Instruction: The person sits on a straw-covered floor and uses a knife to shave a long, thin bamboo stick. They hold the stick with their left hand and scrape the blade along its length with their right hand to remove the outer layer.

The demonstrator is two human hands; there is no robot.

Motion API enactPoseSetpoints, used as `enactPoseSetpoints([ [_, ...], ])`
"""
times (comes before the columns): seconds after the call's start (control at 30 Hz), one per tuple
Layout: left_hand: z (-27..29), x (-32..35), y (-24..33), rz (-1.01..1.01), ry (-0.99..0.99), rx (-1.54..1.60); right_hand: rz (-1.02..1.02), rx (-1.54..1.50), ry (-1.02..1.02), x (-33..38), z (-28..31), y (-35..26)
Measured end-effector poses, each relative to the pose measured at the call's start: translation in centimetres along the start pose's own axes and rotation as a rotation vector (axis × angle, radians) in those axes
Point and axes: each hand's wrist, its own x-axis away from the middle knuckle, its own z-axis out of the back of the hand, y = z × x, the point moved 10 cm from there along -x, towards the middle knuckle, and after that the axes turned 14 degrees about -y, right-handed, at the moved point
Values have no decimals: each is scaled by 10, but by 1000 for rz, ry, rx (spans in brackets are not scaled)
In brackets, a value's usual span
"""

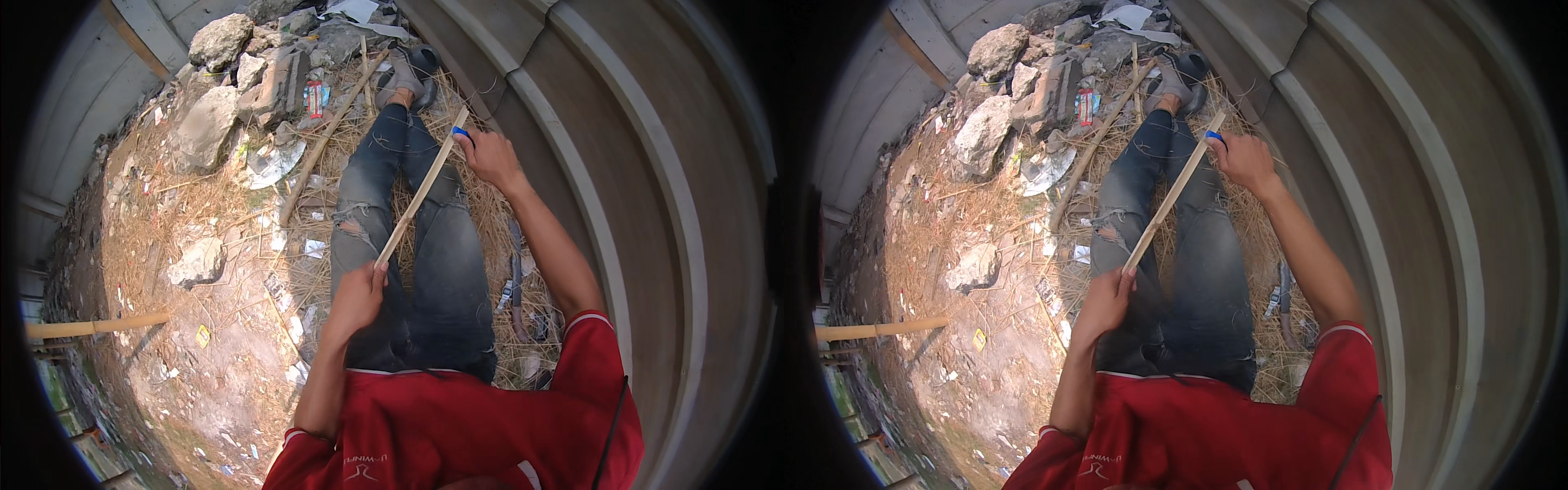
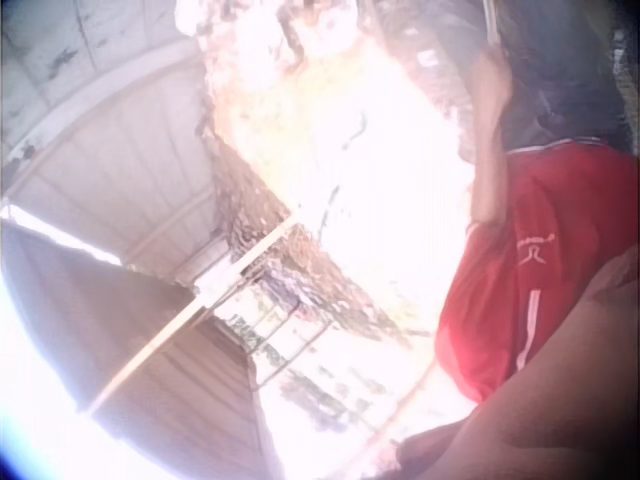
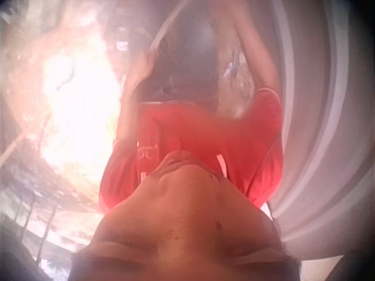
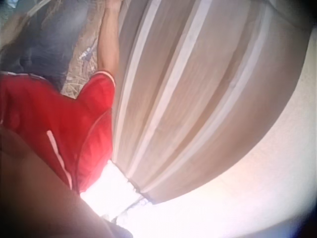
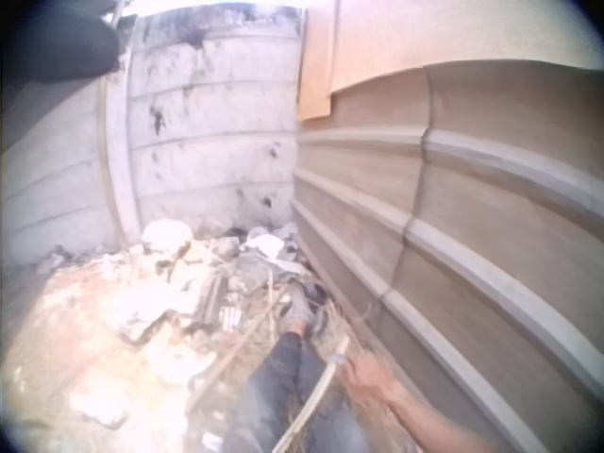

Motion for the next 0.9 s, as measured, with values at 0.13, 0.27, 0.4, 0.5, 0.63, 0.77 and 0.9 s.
enactPoseSetpoints([
  [0.13,5,-8,6,-17,63,-41,48,39,66,-8,-7,0],
  [0.27,10,3,-2,18,113,-76,-214,-72,112,-31,-33,52],
  [0.4,5,67,-57,133,-92,-13,-520,-70,166,-11,-8,197],
  [0.5,1,68,-80,158,-9,69,-400,-311,248,-12,8,192],
  [0.63,-3,35,-57,92,-62,129,-325,-778,113,-10,7,108],
  [0.77,6,14,-32,23,-53,111,-135,-930,86,-1,0,15],
  [0.9,13,10,-26,-35,48,73,-79,-910,106,7,-13,-30],
])
